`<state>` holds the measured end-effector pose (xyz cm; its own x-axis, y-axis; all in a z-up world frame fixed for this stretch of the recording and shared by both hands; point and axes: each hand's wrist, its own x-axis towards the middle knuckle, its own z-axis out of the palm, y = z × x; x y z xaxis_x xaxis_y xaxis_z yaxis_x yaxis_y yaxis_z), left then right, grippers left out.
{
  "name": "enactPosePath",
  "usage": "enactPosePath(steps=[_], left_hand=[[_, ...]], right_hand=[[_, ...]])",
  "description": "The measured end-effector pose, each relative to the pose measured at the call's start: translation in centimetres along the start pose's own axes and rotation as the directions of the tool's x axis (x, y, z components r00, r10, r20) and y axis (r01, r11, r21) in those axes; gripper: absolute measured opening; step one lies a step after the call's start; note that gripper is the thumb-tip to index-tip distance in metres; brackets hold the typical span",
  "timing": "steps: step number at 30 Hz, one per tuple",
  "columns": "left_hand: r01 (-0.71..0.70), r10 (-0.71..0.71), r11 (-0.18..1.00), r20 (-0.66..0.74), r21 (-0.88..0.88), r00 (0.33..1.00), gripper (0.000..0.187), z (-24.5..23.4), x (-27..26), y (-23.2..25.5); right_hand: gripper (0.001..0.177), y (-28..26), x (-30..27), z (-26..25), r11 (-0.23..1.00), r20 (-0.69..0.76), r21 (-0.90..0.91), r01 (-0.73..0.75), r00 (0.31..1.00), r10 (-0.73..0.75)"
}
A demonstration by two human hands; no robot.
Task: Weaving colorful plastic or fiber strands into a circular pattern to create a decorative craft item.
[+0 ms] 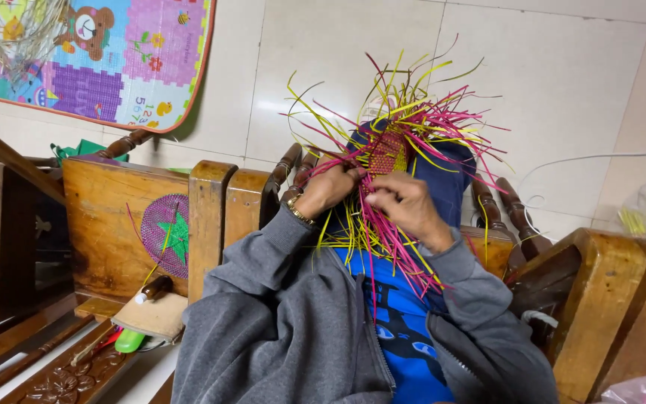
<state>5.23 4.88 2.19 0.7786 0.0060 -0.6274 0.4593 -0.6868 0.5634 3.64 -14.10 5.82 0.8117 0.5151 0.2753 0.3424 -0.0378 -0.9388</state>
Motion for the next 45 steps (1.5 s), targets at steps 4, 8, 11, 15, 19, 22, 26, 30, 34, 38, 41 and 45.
enactPosePath(steps=[4,8,11,15,19,22,26,30,34,38,41,45], left_hand=[[0.080,-0.082,0.979,-0.003,-0.185,0.997,0.027,-0.8,-3.0,0.9],[0.204,-0.225,0.898,-0.007,-0.390,0.974,0.030,1.9,-1.7,-0.2],[0.209,-0.234,0.900,-0.020,-0.383,0.972,0.030,2.1,-1.8,0.5],[0.165,-0.209,0.946,-0.137,-0.279,0.968,0.025,0.9,-2.7,1.1],[-0.204,0.135,0.963,-0.339,-0.177,0.931,0.022,2.8,-2.4,-0.7],[-0.346,0.263,0.919,-0.358,-0.189,0.896,0.019,2.8,-2.6,-1.0],[-0.225,0.184,0.949,-0.194,-0.219,0.964,0.026,2.3,-1.8,-1.1],[-0.361,0.304,0.923,-0.322,-0.134,0.896,0.018,2.1,-3.1,0.1],[-0.441,0.391,0.895,-0.362,-0.063,0.846,0.021,1.8,-4.0,1.2],[-0.160,0.088,0.927,-0.215,-0.340,0.973,0.022,2.8,-2.2,-0.5],[-0.352,0.221,0.842,-0.335,-0.408,0.916,0.015,4.1,-1.1,-2.0],[-0.500,0.424,0.858,-0.389,-0.115,0.818,0.020,4.4,-0.8,-2.2]], right_hand=[[0.018,3.6,-1.0,-1.2,0.980,-0.154,-0.174,-0.093,0.986,0.066],[0.028,4.1,-0.8,0.1,0.975,-0.156,-0.223,-0.014,0.988,-0.021],[0.018,4.3,0.3,0.8,0.959,-0.132,-0.275,0.071,0.985,-0.111],[0.015,3.3,1.9,1.0,0.946,-0.091,-0.300,0.120,0.984,-0.154],[0.012,2.2,2.8,1.1,0.965,-0.077,-0.228,0.128,0.986,-0.149],[0.008,2.6,2.6,1.4,0.975,-0.098,-0.200,0.100,0.988,-0.122],[0.003,4.6,2.3,0.7,1.000,-0.161,-0.008,0.017,0.987,-0.018],[0.002,4.3,1.9,0.8,1.000,-0.178,0.005,0.015,0.984,-0.014],[0.004,2.9,2.0,1.1,0.998,-0.173,-0.054,0.036,0.984,-0.045],[0.005,4.7,1.9,0.6,0.997,-0.264,0.061,-0.039,0.963,0.053],[0.004,3.1,1.1,0.4,0.994,-0.242,-0.060,0.095,0.964,-0.107],[0.007,1.8,0.6,0.4,0.971,-0.186,-0.168,0.168,0.962,-0.199]])
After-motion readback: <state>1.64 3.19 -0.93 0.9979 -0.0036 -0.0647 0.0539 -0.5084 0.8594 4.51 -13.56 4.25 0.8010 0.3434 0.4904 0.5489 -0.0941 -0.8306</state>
